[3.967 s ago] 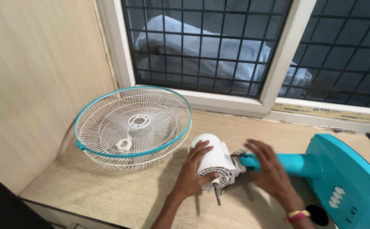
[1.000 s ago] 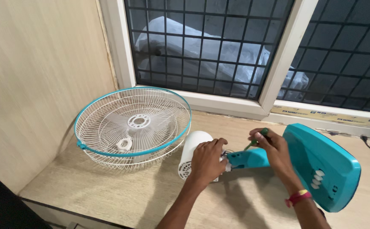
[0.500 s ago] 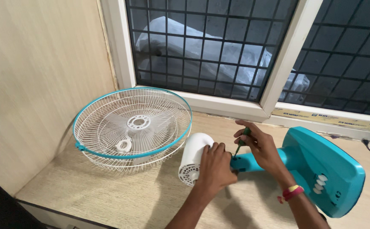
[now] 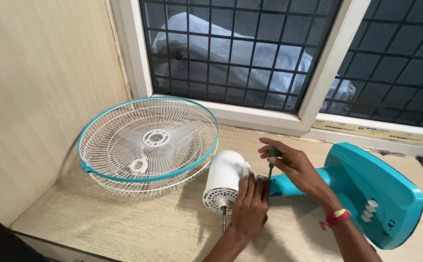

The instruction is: The person reassembles a disassembled electric fan on a countertop. They attach the motor housing to the fan base, secure it with a screwdriver, then fit the front grille, fan blades, and central cap onto the motor shaft.

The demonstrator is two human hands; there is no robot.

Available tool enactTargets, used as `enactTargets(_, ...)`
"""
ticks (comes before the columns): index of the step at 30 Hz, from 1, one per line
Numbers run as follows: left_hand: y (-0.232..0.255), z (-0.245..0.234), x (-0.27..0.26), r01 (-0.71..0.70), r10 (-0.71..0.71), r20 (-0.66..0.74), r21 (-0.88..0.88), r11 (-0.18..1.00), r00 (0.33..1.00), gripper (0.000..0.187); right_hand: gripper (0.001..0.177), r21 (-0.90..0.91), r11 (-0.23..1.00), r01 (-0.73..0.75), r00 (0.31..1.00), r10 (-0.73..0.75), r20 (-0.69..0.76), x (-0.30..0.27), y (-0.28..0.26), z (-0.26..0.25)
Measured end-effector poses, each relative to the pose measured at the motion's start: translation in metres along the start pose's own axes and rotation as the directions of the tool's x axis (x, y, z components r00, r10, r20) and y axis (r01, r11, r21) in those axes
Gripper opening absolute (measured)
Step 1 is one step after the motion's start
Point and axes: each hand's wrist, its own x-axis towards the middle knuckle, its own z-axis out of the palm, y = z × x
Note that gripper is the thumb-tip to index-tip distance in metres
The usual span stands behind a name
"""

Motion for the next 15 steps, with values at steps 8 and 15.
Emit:
enactTargets(8,-0.004,0.013,-0.002,-0.049,0.06,-0.133,0.083,0.995,0.989,0.044,0.052,0.221,0.975,-0.015,1.0,0.012,0.015,0.006,0.014,-0.002)
enactTargets(15,-0.004,0.012,0.002,-0.053,0.061,-0.111,0.078,0.996,0.992,0.043,0.024,0.231,0.97,0.074,0.995,-0.056,-0.083,0.006,0.031,0.007)
